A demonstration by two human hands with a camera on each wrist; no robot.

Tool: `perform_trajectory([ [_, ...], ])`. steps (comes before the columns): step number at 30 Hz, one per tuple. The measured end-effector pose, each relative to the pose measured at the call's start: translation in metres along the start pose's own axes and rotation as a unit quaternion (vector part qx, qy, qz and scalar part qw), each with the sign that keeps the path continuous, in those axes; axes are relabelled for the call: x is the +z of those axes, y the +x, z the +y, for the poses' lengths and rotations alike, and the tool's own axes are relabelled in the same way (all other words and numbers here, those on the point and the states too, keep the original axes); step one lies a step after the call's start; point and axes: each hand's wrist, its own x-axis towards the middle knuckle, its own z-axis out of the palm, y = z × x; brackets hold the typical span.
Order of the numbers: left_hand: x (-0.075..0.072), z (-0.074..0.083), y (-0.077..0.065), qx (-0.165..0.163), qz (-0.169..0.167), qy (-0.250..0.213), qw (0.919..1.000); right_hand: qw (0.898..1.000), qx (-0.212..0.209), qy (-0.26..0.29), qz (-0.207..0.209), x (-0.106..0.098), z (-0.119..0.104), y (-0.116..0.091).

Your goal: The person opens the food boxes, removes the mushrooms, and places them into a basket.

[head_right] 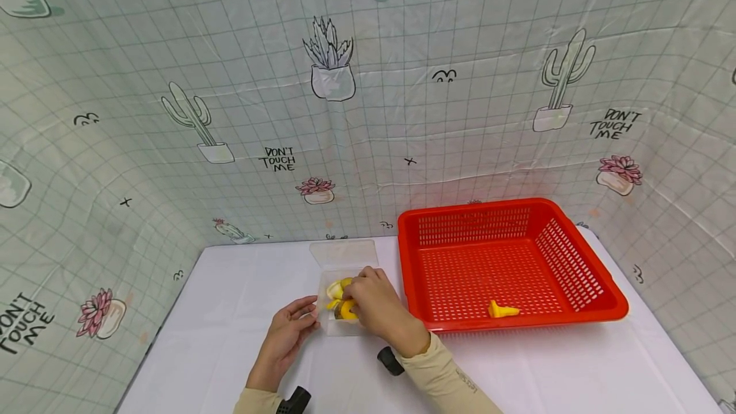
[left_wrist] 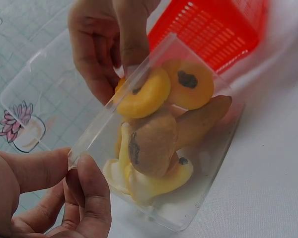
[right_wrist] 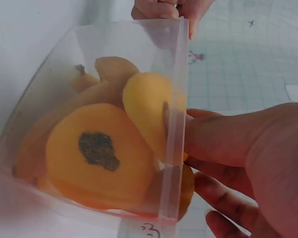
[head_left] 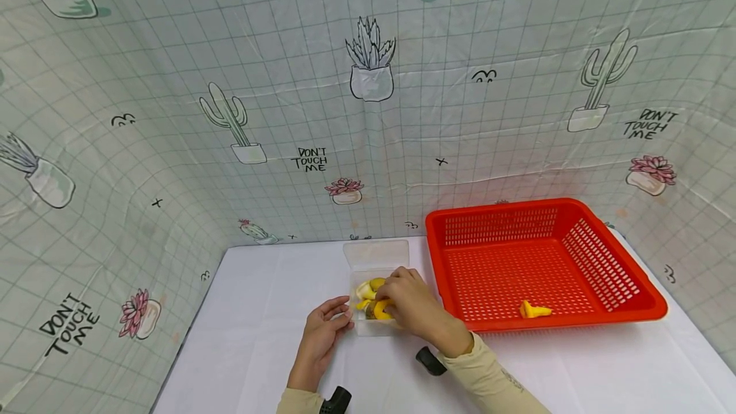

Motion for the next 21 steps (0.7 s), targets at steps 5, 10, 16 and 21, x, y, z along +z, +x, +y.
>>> perform_trajectory([
  [5, 0.000, 0.000, 0.000, 0.000, 0.003, 0.001, 1.0000, 0.999, 0.020, 0.031, 0.021, 0.002, 0.000, 0.000],
  [10, 0.000, 0.000, 0.001, -0.003, 0.005, 0.003, 1.0000, 0.997, 0.039, 0.047, 0.045, 0.002, -0.002, 0.001],
  [16, 0.000, -0.001, 0.001, -0.004, 0.004, 0.001, 1.0000, 0.990, 0.070, 0.102, 0.068, -0.003, -0.007, 0.002],
  [21, 0.000, -0.001, 0.001, -0.003, 0.001, -0.001, 1.0000, 0.984, 0.078, 0.137, 0.088, -0.007, -0.010, -0.001],
])
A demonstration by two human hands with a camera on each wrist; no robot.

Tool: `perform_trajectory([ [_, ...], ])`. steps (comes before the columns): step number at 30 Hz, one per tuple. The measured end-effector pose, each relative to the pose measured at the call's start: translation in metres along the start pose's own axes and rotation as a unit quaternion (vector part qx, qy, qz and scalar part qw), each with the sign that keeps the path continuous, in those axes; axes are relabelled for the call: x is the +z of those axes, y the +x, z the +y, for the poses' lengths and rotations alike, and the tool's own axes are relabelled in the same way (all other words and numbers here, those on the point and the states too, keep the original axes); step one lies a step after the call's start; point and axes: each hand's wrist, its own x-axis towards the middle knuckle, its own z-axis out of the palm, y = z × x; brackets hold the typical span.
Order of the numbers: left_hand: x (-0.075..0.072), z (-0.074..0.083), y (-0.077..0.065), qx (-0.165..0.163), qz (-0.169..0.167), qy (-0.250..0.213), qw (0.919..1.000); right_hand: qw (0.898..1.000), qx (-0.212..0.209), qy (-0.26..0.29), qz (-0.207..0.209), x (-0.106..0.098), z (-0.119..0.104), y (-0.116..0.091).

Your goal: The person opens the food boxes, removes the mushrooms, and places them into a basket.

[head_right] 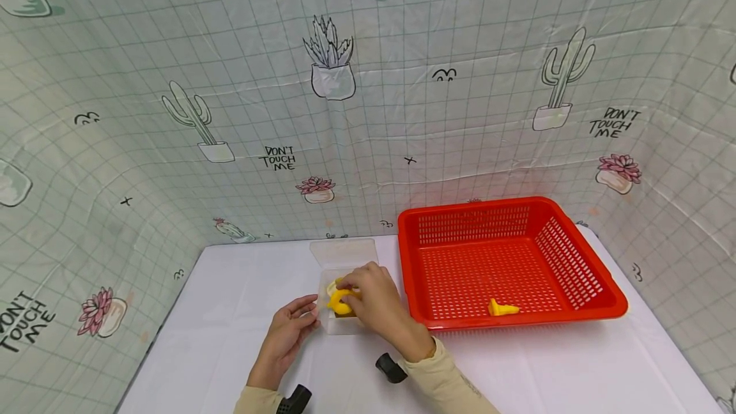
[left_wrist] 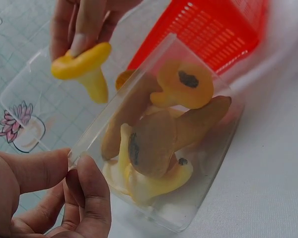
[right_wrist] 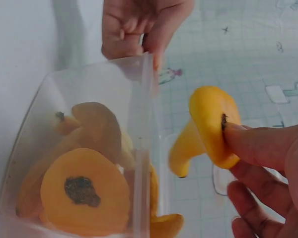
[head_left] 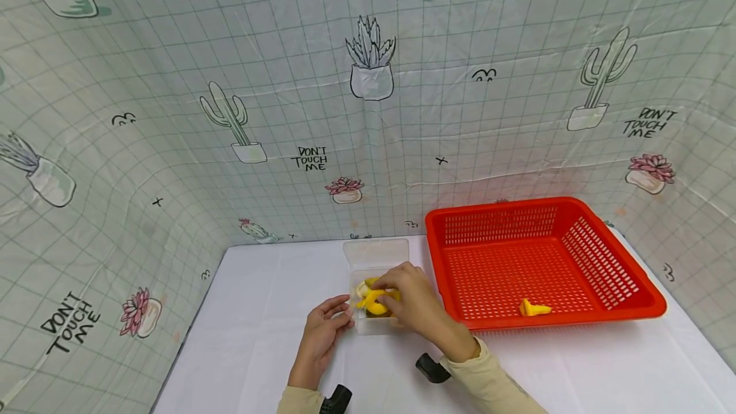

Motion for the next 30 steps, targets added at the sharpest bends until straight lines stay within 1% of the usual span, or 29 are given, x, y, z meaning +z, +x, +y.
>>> perform_trajectory([
  [2, 0.000, 0.000, 0.000, 0.001, 0.000, 0.000, 1.0000, 1.000, -0.002, 0.007, 0.013, -0.004, -0.001, -0.002],
  [5, 0.001, 0.000, 0.001, 0.001, 0.000, -0.001, 1.0000, 0.999, -0.015, 0.006, 0.041, -0.011, 0.000, -0.005],
  [10, 0.000, -0.001, 0.001, 0.002, -0.002, -0.001, 1.0000, 0.995, -0.052, -0.014, 0.080, -0.027, 0.003, -0.012],
  [17, 0.000, -0.001, 0.001, 0.004, -0.002, -0.002, 1.0000, 0.991, -0.074, -0.057, 0.096, -0.048, 0.010, -0.023],
  [24, -0.002, -0.002, 0.002, 0.004, -0.009, -0.006, 0.9999, 0.982, -0.110, -0.093, 0.125, -0.069, 0.021, -0.036],
  [30, -0.002, -0.002, 0.001, 0.003, -0.011, -0.006, 0.9999, 0.976, -0.115, -0.116, 0.145, -0.087, 0.037, -0.045],
])
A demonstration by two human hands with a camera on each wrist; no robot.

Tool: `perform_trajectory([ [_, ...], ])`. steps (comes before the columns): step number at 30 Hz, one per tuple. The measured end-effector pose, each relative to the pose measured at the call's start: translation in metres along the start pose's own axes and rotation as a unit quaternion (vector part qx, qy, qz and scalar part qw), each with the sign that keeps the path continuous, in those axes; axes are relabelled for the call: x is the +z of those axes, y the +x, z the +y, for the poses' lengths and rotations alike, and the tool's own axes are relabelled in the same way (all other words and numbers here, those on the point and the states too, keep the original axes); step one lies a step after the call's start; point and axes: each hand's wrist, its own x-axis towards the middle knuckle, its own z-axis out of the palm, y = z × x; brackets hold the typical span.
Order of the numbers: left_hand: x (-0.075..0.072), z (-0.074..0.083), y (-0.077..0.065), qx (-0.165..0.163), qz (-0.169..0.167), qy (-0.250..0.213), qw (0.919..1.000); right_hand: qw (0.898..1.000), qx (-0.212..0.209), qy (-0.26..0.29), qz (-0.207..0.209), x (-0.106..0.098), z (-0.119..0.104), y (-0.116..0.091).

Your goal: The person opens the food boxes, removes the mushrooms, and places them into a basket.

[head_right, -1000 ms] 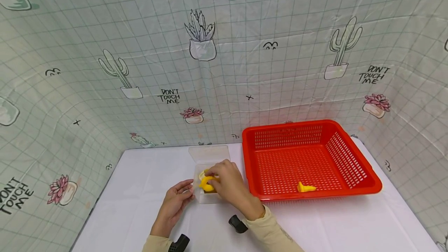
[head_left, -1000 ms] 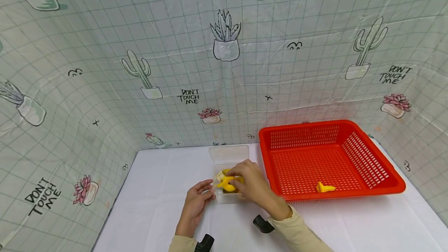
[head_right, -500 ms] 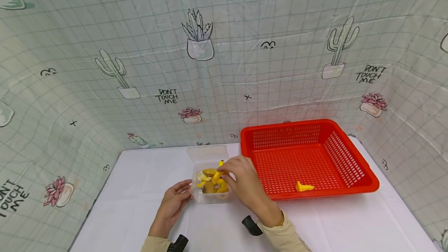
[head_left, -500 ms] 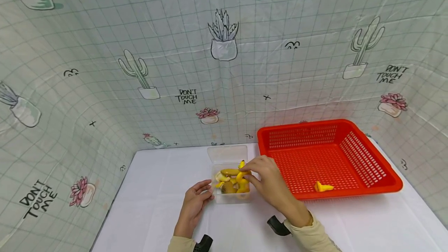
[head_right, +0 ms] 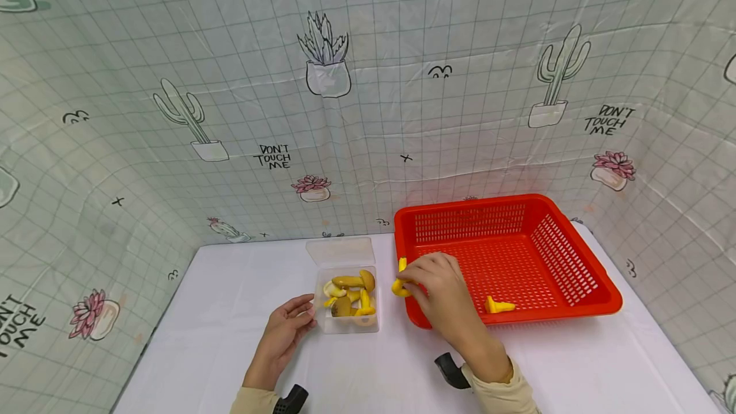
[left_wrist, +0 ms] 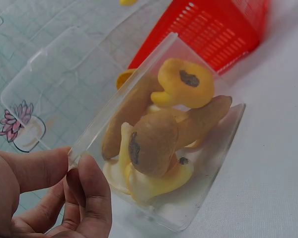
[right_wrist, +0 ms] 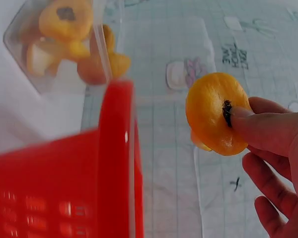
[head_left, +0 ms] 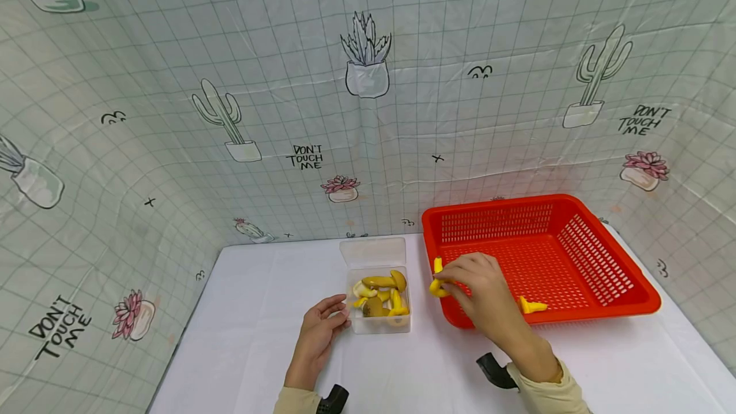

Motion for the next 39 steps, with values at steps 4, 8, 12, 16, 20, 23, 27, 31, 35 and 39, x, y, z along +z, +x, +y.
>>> perform_trajectory([
  [4, 0.000, 0.000, 0.001, 0.000, 0.002, 0.002, 1.0000, 1.000, 0.003, -0.009, 0.013, -0.009, 0.012, -0.004],
  [8, 0.000, 0.000, 0.001, -0.001, 0.002, 0.004, 1.0000, 1.000, 0.012, -0.017, 0.020, -0.019, 0.022, -0.005],
  [12, -0.001, 0.000, 0.001, -0.003, 0.003, 0.006, 1.0000, 0.999, 0.035, -0.017, 0.021, -0.025, 0.031, -0.006],
  [16, -0.001, -0.001, 0.001, -0.004, 0.004, 0.007, 1.0000, 0.998, 0.063, -0.010, 0.014, -0.026, 0.035, -0.008],
  [20, -0.001, -0.001, 0.001, -0.006, 0.006, 0.008, 0.9999, 0.998, 0.056, -0.001, -0.003, -0.021, 0.030, -0.008],
  [23, -0.001, -0.001, 0.002, -0.006, 0.006, 0.007, 0.9999, 0.999, 0.035, 0.005, -0.015, -0.012, 0.022, -0.007],
  [27, 0.000, 0.000, 0.002, -0.006, 0.008, 0.007, 0.9999, 0.999, 0.016, 0.016, -0.032, 0.001, 0.010, -0.004],
  [31, 0.000, 0.001, 0.002, -0.007, 0.008, 0.006, 0.9999, 0.998, 0.014, 0.022, -0.051, 0.012, 0.000, 0.000],
  [35, 0.000, 0.001, 0.001, -0.007, 0.007, 0.002, 0.9999, 0.997, 0.026, 0.018, -0.065, 0.024, -0.008, 0.005],
  [39, 0.000, 0.001, 0.001, -0.007, 0.007, 0.000, 1.0000, 0.996, 0.039, 0.007, -0.076, 0.036, -0.016, 0.010],
])
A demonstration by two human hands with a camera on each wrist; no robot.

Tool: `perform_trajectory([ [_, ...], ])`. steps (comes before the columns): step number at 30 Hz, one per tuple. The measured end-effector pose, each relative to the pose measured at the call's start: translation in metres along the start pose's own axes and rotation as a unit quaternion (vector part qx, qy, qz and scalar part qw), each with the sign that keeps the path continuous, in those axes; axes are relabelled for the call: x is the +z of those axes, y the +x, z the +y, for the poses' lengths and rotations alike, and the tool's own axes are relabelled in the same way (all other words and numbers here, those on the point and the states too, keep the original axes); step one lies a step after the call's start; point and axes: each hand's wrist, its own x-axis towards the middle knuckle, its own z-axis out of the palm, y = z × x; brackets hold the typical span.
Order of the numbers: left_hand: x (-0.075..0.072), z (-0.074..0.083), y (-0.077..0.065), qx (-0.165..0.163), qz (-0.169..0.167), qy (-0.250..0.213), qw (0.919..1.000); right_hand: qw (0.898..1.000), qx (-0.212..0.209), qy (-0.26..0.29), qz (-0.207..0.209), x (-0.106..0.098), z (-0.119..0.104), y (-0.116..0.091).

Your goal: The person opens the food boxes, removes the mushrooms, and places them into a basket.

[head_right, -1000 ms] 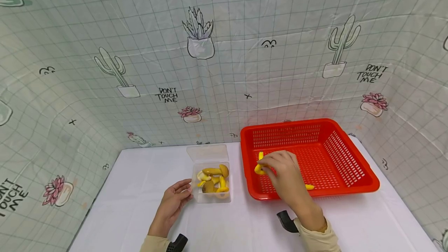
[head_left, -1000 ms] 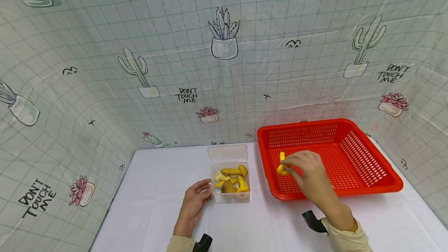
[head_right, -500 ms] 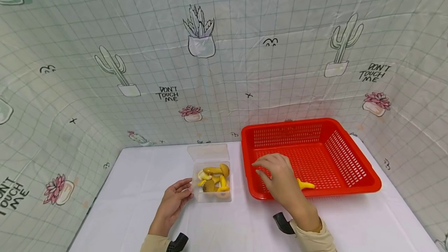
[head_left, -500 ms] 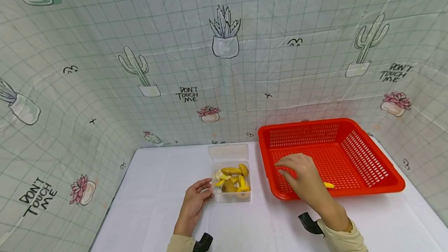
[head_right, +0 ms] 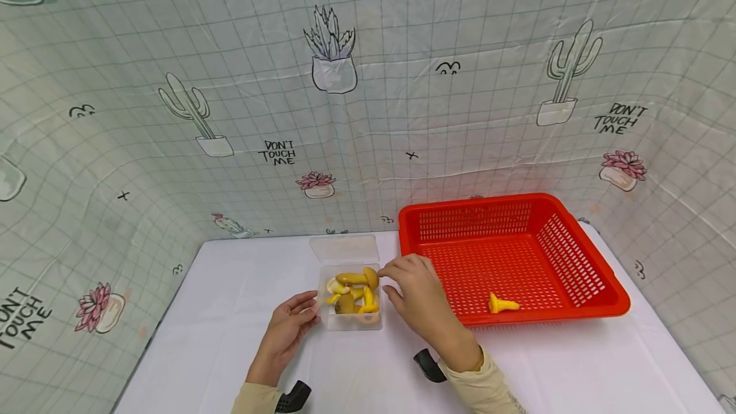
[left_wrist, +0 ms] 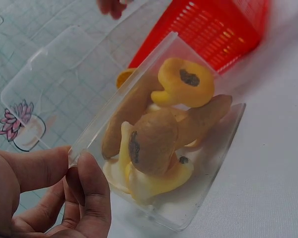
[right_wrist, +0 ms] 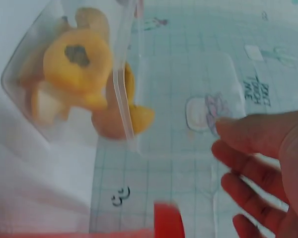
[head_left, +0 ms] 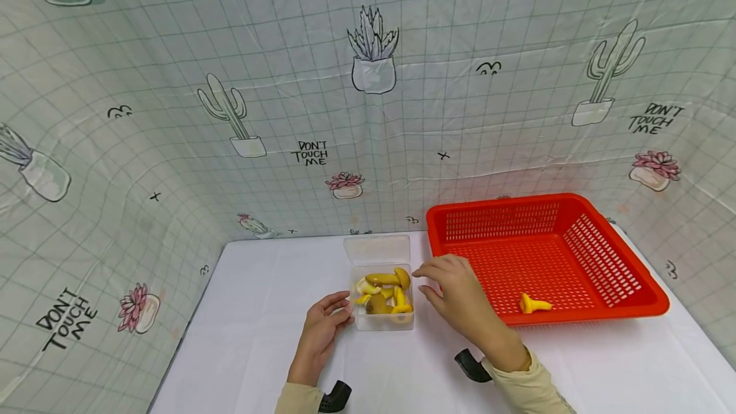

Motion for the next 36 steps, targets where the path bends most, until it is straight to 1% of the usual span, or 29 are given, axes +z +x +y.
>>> perform_trajectory([
  [9, 0.000, 0.000, -0.001, -0.003, 0.000, 0.004, 1.0000, 0.999, 0.050, -0.022, 0.000, 0.027, -0.012, 0.013],
  [15, -0.001, 0.000, 0.000, -0.005, -0.002, 0.005, 1.0000, 0.997, 0.067, -0.045, -0.010, 0.040, -0.016, 0.017],
  [19, -0.001, 0.000, 0.000, -0.005, -0.002, 0.004, 1.0000, 0.995, 0.066, -0.071, -0.018, 0.047, -0.017, 0.018],
  [23, -0.001, -0.001, 0.000, -0.004, -0.004, 0.002, 1.0000, 0.993, 0.060, -0.104, -0.010, 0.055, -0.015, 0.018],
  [26, -0.001, -0.001, 0.000, -0.002, -0.007, -0.001, 1.0000, 0.990, 0.065, -0.121, -0.013, 0.058, -0.016, 0.019],
  [30, -0.001, -0.001, 0.000, -0.001, -0.009, -0.003, 1.0000, 0.988, 0.072, -0.137, -0.023, 0.060, -0.016, 0.020],
  [36, -0.001, 0.000, -0.001, 0.000, -0.009, -0.003, 1.0000, 0.986, 0.069, -0.149, -0.028, 0.063, -0.014, 0.020],
])
